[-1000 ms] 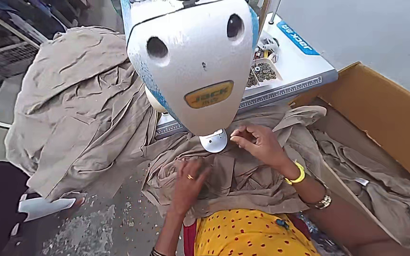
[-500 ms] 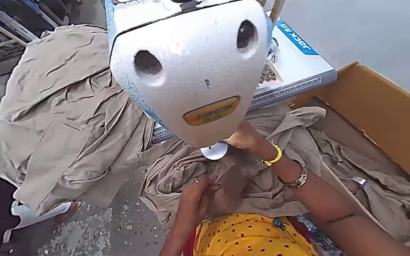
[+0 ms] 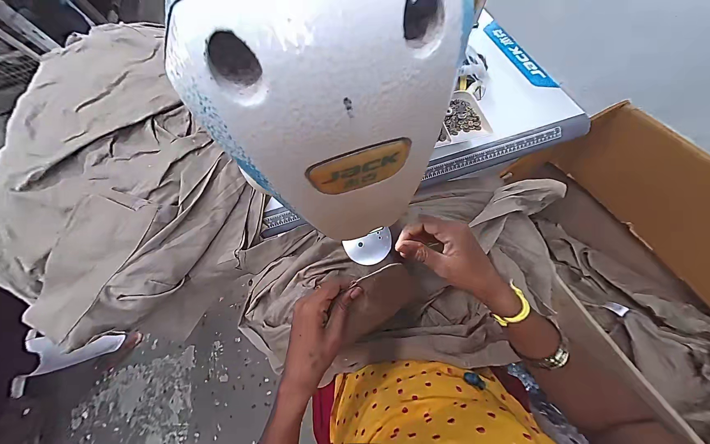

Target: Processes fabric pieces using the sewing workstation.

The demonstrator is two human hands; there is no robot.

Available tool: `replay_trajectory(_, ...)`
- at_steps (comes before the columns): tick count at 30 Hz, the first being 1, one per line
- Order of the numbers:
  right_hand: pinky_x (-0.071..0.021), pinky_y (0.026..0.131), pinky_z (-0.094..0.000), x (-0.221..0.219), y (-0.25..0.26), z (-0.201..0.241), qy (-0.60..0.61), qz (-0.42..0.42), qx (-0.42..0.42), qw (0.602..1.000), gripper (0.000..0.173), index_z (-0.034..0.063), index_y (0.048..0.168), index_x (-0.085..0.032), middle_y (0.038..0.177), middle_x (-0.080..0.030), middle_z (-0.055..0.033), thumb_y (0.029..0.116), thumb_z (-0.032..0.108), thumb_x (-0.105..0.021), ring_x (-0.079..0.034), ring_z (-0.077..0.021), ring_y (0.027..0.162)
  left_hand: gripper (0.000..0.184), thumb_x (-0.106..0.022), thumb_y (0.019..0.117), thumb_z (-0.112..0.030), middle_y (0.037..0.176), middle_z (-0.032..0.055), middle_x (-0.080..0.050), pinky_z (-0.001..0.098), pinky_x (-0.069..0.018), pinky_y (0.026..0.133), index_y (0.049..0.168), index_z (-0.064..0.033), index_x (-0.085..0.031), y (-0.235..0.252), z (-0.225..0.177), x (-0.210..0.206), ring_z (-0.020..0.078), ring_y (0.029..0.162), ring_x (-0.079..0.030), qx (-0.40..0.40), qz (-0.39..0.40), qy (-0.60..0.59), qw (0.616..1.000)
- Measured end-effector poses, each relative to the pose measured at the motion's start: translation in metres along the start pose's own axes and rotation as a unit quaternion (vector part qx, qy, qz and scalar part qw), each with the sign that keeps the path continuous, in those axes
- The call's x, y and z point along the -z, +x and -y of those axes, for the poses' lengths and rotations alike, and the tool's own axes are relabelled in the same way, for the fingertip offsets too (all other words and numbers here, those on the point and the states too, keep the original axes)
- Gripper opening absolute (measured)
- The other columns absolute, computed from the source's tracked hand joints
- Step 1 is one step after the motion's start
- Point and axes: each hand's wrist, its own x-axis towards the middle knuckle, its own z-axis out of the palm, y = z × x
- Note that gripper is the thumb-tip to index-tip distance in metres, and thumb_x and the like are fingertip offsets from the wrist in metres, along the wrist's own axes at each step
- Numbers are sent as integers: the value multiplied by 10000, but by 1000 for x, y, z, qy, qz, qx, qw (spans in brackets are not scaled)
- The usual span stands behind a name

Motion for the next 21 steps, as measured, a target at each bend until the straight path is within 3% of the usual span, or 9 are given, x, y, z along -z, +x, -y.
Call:
replay_trajectory(1, -529, 701, -127, -2, 10, 0, 2, -4, -2, 1000, 202, 39, 966, -684, 821, -673, 52, 961, 239, -712, -615, 61, 745, 279, -573, 1030, -271, 849, -42, -721, 117, -525, 717, 1011, -46, -737, 1, 0, 0, -74, 762, -634, 4, 3, -11, 1000)
replay_trajectory(3, -420, 591, -128, -9, 32, 0, -8, 6, -27, 1000, 241, 72, 912, -594, 705, -552, 76, 872, 209, -789, -493, 50, 618, 299, -581, 1027, -304, 866, -41, -733, 122, -529, 741, 1011, -61, -754, 1, -1, 0, -69, 780, -644, 0, 7, -1, 1000)
replay_trajectory(5, -404, 572, -194, -15, 51, 4, -37, 27, -72, 996, 295, 101, 854, -559, 671, -530, 58, 821, 218, -828, -487, -4, 595, 332, -581, 1017, -364, 830, -41, -733, 152, -524, 712, 988, -90, -768, 0, -3, 3, -50, 747, -645, -10, 6, 41, 999)
replay_trajectory(7, -413, 591, -222, -19, 60, 10, -56, 37, -98, 993, 286, 98, 826, -563, 675, -529, 46, 834, 211, -826, -502, -21, 619, 345, -577, 1012, -401, 812, -48, -728, 182, -522, 695, 961, -120, -770, -6, -2, 11, -37, 730, -639, -10, 4, 63, 998)
replay_trajectory(11, -412, 584, -194, -18, 63, 12, -53, 40, -109, 992, 277, 105, 814, -545, 664, -519, 56, 852, 174, -810, -499, 0, 613, 352, -556, 1027, -425, 919, -65, -719, 158, -528, 799, 968, -143, -758, -13, 2, 24, -48, 865, -642, 8, 13, 44, 999)
replay_trajectory(15, -429, 595, -164, -15, 55, 6, -22, 25, -87, 996, 297, 99, 881, -559, 694, -544, 68, 819, 201, -831, -506, 22, 619, 315, -561, 1025, -378, 829, -104, -691, 113, -513, 673, 983, -114, -729, 7, -8, 26, -89, 737, -614, 54, 22, -12, 998)
replay_trajectory(19, -444, 627, -159, 0, 27, 2, -26, 51, -90, 994, 399, 53, 957, -573, 733, -543, 81, 949, 435, -687, -506, 49, 654, 254, -562, 1017, -360, 735, -129, -629, 132, -472, 570, 976, -153, -703, 31, -16, 29, -66, 629, -569, 115, 28, -40, 992)
replay_trajectory(21, -420, 599, -138, -2, 10, 4, 21, 70, -118, 990, 377, 90, 979, -536, 731, -511, 117, 947, 426, -706, -477, 66, 632, 239, -559, 1007, -367, 729, -133, -622, 156, -472, 577, 971, -178, -701, 39, -17, 30, -53, 629, -570, 149, 55, -33, 987)
